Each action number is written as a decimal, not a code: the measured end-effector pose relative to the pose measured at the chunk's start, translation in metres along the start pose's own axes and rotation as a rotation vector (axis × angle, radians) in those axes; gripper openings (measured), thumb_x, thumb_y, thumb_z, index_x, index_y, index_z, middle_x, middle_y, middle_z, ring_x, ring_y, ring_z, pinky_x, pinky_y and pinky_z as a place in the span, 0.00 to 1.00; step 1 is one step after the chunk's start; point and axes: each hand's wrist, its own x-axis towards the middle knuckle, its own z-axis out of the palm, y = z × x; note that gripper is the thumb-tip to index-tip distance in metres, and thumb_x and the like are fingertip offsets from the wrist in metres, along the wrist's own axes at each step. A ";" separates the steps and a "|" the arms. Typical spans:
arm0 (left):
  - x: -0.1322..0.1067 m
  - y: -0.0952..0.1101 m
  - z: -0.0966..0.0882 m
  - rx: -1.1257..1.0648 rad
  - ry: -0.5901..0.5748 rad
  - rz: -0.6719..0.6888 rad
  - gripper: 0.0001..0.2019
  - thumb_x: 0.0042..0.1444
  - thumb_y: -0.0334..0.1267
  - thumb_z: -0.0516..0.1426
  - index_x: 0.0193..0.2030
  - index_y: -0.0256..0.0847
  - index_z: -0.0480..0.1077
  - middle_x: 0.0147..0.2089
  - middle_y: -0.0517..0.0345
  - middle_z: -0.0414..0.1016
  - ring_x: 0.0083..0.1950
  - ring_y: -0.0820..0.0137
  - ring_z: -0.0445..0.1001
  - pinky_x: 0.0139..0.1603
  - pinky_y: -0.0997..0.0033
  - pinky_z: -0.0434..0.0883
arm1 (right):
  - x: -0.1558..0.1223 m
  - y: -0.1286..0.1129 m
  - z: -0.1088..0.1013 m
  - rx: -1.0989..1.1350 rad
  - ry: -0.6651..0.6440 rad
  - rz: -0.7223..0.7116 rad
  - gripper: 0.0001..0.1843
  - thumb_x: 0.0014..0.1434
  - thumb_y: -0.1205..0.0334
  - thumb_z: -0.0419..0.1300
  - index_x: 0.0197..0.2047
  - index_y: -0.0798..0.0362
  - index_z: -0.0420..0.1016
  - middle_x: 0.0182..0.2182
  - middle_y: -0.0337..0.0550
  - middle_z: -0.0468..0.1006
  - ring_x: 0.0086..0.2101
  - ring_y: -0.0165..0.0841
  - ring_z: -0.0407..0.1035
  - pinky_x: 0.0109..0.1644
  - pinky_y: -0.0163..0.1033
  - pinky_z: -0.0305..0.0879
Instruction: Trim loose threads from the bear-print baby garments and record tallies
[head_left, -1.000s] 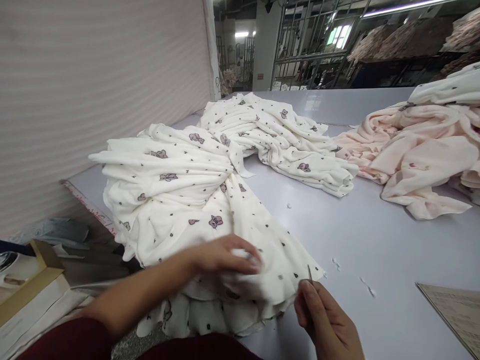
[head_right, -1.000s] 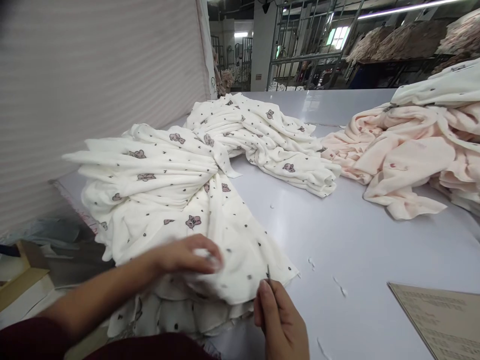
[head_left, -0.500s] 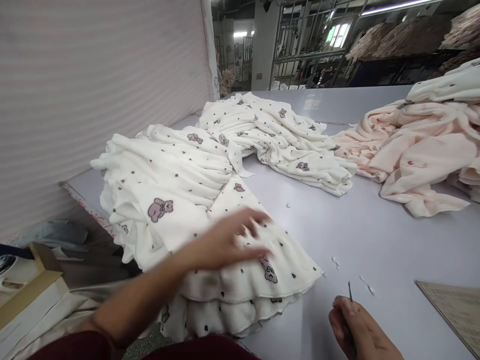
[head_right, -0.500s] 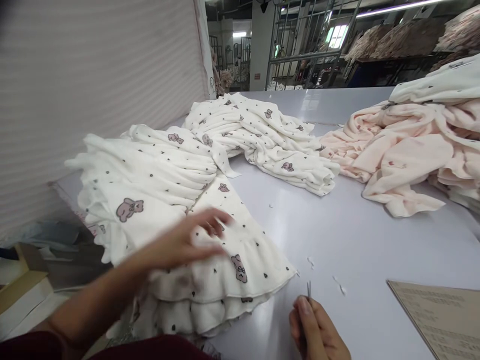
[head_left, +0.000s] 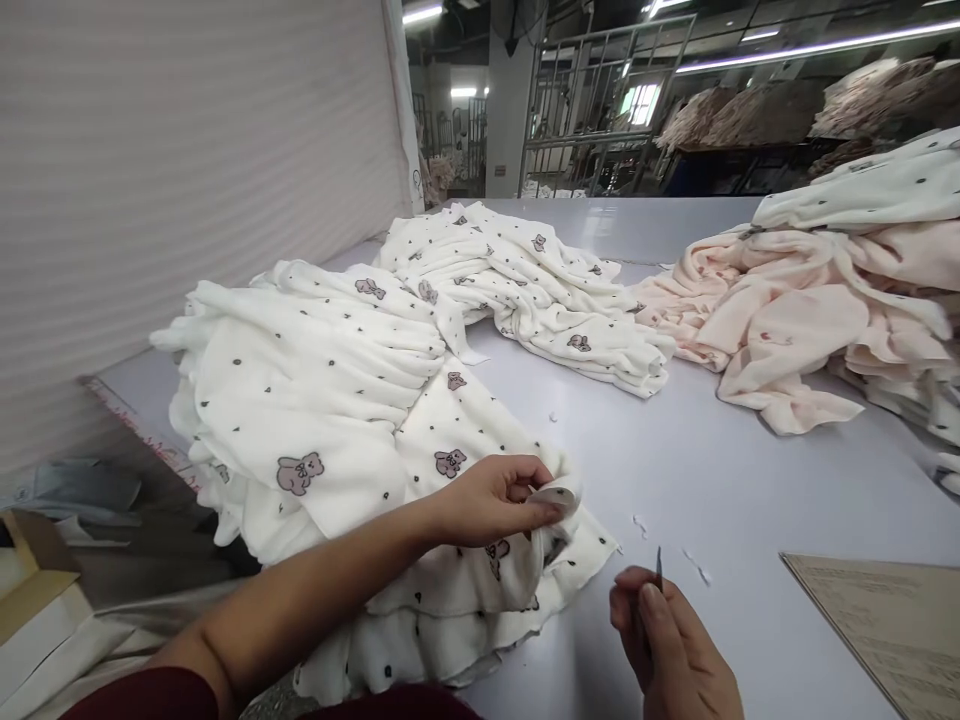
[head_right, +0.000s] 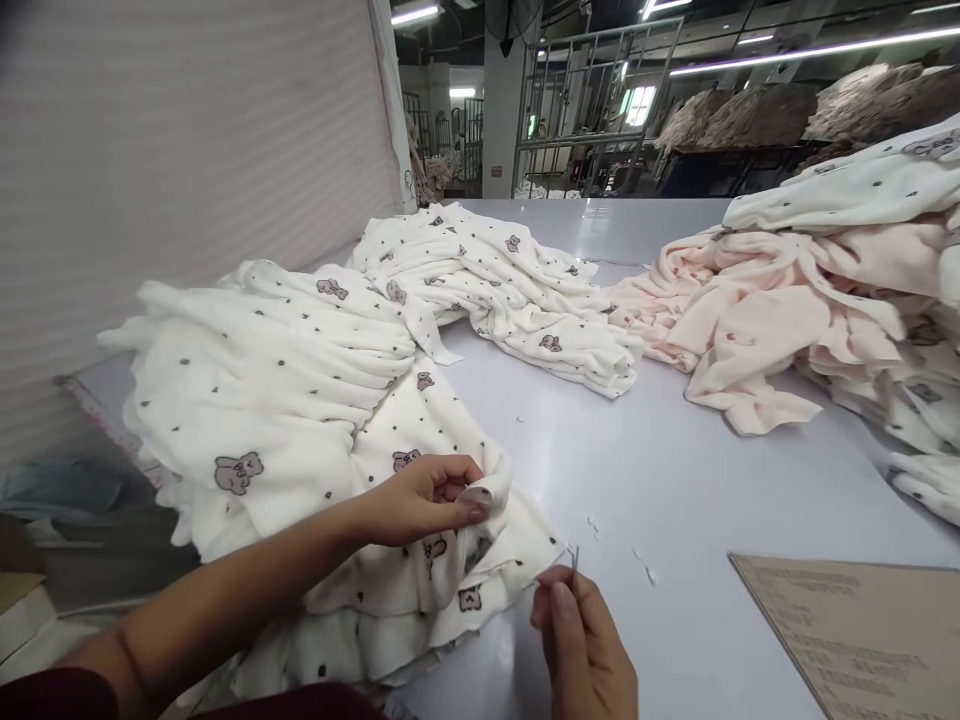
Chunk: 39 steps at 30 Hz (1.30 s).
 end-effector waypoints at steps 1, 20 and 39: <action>-0.002 0.002 0.000 -0.059 0.021 0.014 0.23 0.49 0.58 0.57 0.33 0.38 0.60 0.25 0.63 0.60 0.26 0.77 0.61 0.27 0.78 0.59 | 0.001 -0.002 0.010 -0.011 -0.010 -0.034 0.21 0.50 0.41 0.60 0.35 0.51 0.70 0.29 0.40 0.69 0.32 0.31 0.65 0.33 0.30 0.66; -0.026 0.006 -0.019 -0.011 0.065 0.048 0.17 0.40 0.39 0.67 0.37 0.36 0.73 0.36 0.58 0.71 0.40 0.68 0.68 0.44 0.73 0.63 | 0.015 -0.028 0.045 0.214 -0.094 -0.011 0.20 0.50 0.43 0.61 0.32 0.54 0.71 0.29 0.41 0.69 0.32 0.31 0.64 0.33 0.32 0.65; -0.030 -0.007 0.017 0.309 0.136 0.129 0.11 0.53 0.47 0.57 0.35 0.43 0.73 0.38 0.59 0.76 0.42 0.65 0.72 0.42 0.78 0.68 | -0.010 -0.029 0.039 -0.093 -0.125 -0.464 0.19 0.61 0.49 0.53 0.26 0.54 0.64 0.22 0.33 0.63 0.24 0.26 0.60 0.29 0.34 0.58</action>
